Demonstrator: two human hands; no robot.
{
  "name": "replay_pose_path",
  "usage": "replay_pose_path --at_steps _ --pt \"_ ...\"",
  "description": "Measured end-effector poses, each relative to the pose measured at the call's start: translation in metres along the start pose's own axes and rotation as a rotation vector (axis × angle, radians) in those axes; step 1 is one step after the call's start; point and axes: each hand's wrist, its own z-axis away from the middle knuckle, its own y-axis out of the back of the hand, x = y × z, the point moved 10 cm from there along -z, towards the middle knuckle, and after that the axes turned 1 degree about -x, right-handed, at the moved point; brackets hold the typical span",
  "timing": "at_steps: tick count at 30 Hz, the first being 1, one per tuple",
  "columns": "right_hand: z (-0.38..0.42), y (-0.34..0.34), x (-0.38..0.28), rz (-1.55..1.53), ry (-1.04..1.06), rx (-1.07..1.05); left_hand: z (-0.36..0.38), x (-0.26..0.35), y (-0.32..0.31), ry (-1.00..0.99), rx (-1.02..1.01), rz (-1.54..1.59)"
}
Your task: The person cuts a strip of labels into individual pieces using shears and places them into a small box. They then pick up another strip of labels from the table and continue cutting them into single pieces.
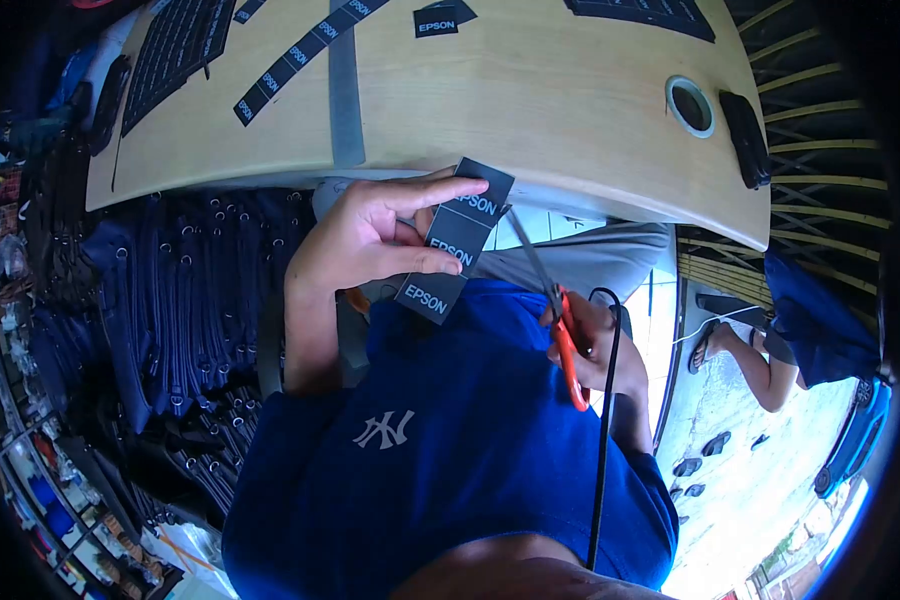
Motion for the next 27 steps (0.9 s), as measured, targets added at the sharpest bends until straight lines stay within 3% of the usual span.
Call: replay_pose_path --at_steps 5,7,13,17,19,27 --pt "0.007 -0.005 0.009 -0.058 -0.055 -0.182 0.002 0.006 -0.003 -0.039 -0.077 -0.017" --pt "0.008 -0.007 0.003 -0.013 0.063 -0.21 0.004 0.002 -0.003 -0.01 -0.117 -0.048" --pt "0.006 -0.02 0.005 -0.131 0.106 -0.395 0.002 0.0 -0.017 0.031 -0.256 -0.151" --pt "0.002 -0.021 0.006 -0.114 0.137 -0.374 -0.001 -0.007 -0.025 0.05 -0.32 -0.084" --pt "0.0 -0.02 0.002 -0.134 0.26 -0.33 -0.002 -0.009 -0.027 0.072 -0.332 -0.084" --pt "-0.002 -0.025 0.003 -0.23 0.255 -0.357 -0.004 -0.012 -0.028 0.075 -0.337 -0.076"
